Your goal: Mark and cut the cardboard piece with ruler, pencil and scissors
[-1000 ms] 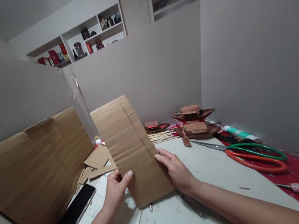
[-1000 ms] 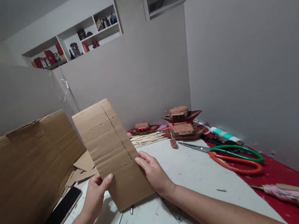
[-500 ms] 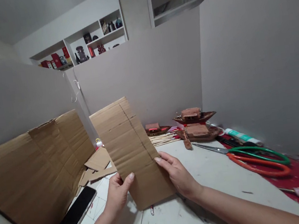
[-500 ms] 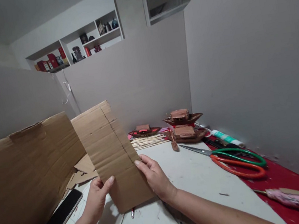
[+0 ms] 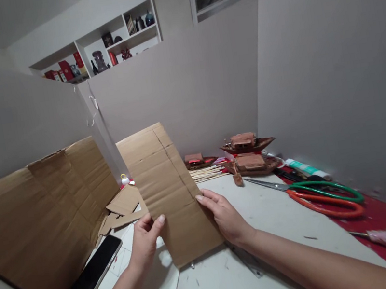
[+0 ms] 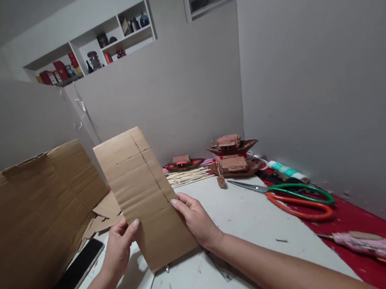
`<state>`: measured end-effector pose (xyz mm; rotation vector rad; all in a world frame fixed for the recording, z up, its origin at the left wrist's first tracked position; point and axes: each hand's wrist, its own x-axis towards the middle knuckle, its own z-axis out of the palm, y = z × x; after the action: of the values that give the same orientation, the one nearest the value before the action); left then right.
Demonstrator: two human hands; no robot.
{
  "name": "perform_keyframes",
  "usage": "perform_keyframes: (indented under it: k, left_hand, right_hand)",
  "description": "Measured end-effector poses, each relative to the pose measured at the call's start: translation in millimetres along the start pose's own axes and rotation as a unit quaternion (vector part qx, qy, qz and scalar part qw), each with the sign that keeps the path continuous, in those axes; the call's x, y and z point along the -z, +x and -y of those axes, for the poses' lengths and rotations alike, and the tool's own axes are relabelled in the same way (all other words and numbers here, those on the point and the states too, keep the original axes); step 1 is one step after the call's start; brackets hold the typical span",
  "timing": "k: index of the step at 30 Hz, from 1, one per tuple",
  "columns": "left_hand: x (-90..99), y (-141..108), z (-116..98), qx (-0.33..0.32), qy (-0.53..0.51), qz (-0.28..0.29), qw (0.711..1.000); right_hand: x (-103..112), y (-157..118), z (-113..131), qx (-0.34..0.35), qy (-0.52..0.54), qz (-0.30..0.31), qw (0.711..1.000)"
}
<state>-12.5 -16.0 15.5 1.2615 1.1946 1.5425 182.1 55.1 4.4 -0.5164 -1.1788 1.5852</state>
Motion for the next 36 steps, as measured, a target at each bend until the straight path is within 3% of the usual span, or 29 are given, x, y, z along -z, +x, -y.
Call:
perform_keyframes:
  k: [17, 31, 36]
  left_hand:
    - [-1.4, -0.7, -0.5, 0.021, -0.012, 0.006, 1.0]
    - [3.6, 3.8, 3.6, 0.052, -0.029, -0.07, 0.996]
    - [1.8, 5.3, -3.1, 0.083, -0.057, -0.064, 0.993]
  right_hand:
    - [-1.0, -0.9, 0.4, -0.019, -0.011, -0.013, 1.0]
    - [-6.0, -1.8, 2.4, -0.048, -0.028, 0.007, 0.998]
    - [-6.7, 0.1, 1.4, -0.063, -0.038, 0.012, 0.997]
